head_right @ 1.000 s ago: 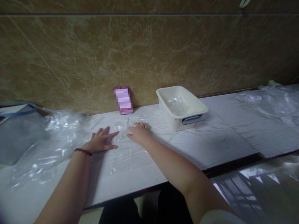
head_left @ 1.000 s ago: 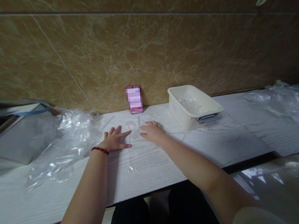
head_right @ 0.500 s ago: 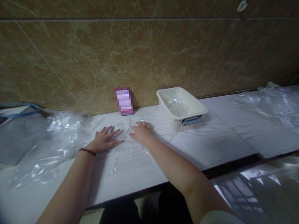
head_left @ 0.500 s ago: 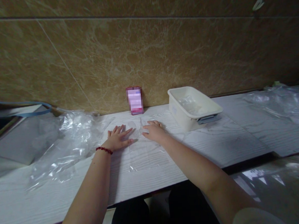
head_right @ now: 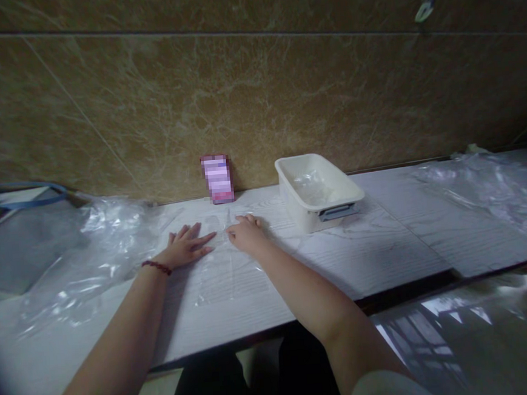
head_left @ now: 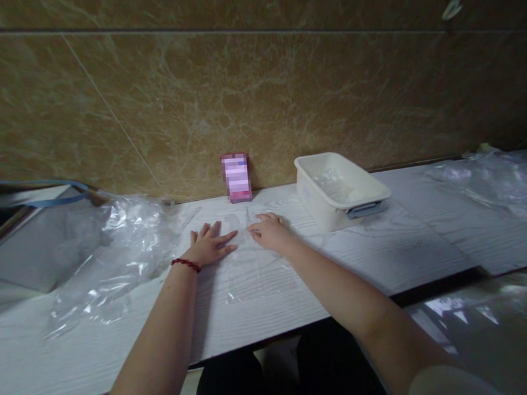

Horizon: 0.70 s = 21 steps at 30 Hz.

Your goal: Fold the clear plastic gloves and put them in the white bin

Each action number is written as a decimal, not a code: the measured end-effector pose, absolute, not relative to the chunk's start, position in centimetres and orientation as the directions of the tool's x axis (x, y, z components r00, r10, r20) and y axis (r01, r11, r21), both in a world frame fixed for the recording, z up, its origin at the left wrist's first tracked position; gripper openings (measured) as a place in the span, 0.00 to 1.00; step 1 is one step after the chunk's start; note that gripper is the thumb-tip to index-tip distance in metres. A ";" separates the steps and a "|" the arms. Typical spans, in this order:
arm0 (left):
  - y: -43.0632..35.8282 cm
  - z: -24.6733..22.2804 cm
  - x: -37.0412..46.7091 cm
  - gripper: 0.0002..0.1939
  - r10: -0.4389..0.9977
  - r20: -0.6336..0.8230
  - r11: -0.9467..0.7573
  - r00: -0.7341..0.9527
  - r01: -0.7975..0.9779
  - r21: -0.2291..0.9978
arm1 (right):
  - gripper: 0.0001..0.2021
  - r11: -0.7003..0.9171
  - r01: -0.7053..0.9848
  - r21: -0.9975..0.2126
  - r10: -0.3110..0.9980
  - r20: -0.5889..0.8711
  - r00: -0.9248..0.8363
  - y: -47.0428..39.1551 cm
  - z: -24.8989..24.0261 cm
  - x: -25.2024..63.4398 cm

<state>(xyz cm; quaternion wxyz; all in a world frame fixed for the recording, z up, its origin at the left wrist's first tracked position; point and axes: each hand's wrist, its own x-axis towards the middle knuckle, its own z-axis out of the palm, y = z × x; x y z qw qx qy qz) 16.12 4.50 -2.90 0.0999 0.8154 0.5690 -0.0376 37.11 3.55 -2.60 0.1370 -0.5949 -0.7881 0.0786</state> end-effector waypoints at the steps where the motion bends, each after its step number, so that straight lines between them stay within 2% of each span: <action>1: 4.5 -2.9 16.1 0.29 0.923 -0.171 -0.328 0.345 0.937 0.120 | 0.13 0.280 0.916 -0.287 0.960 0.116 -0.257 3.5 -2.6 37.1; 16: 4.4 -3.1 16.1 0.35 0.937 -0.170 -0.296 0.306 0.951 0.087 | 0.12 0.287 0.920 -0.269 0.957 0.127 -0.261 3.2 -2.4 37.0; 21: 4.5 -3.2 16.0 0.35 0.934 -0.165 -0.307 0.316 0.949 0.079 | 0.11 0.203 0.942 -0.267 0.978 0.093 -0.185 3.6 -1.8 37.7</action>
